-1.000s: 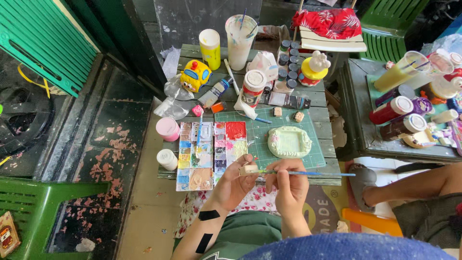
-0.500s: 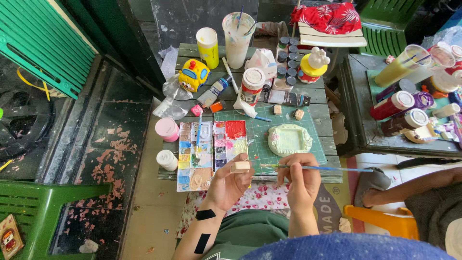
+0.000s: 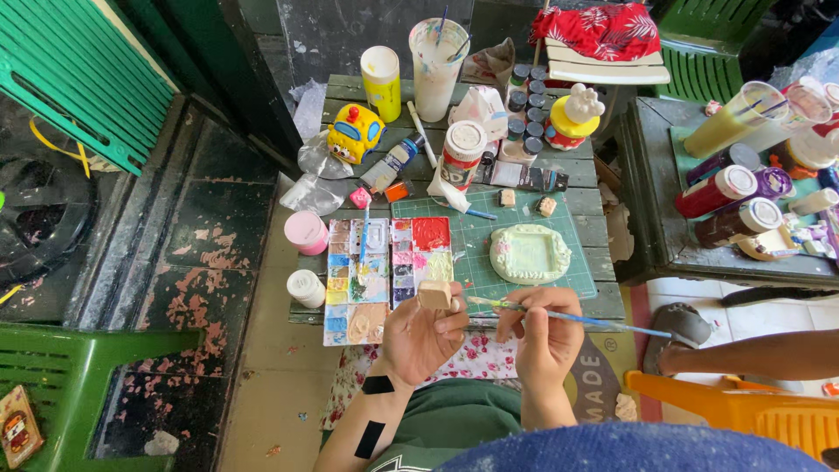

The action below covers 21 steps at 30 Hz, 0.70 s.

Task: The person paints small ceramic figurines using a fine brush and a palette of mixed paints. They hold each figurine in the left hand and apply paint with the right hand, repeatedly dipping the brush into the palette to change colors. The person places finished figurines on the table and picks up new ones to continue painting.

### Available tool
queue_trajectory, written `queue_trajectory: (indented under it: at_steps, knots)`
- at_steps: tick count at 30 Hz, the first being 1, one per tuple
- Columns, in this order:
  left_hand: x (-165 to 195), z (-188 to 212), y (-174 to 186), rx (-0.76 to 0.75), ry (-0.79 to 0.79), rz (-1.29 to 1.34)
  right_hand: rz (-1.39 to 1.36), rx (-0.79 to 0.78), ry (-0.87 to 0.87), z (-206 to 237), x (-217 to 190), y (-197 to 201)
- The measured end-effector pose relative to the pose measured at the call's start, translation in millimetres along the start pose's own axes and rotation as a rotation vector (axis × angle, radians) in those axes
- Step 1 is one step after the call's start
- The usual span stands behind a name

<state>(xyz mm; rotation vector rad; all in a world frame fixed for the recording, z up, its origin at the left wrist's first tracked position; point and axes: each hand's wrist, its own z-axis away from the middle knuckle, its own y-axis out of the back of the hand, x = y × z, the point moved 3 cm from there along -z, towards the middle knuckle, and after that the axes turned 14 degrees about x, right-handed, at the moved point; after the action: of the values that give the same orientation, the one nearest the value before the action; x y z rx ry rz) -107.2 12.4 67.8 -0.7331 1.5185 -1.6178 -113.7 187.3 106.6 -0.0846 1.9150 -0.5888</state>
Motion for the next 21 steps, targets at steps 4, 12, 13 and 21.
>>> queue_trajectory:
  at_steps: [4,12,13,21]
  knots:
    - [-2.7,-0.1,-6.1,-0.066,0.104,0.081,-0.007,-0.009,-0.031,3.5,0.4,-2.9]
    - [-4.9,-1.4,-4.5,-0.079,0.098,0.051,0.016,-0.06,-0.01,2.1,-2.3,-6.8]
    - [-4.9,-1.5,-2.7,-0.051,0.072,0.021,0.016,-0.063,-0.015,3.0,-2.3,-7.3]
    - [-5.1,-0.1,0.9,0.068,-0.121,-0.294,0.044,0.046,0.02,-6.3,-5.6,-1.1]
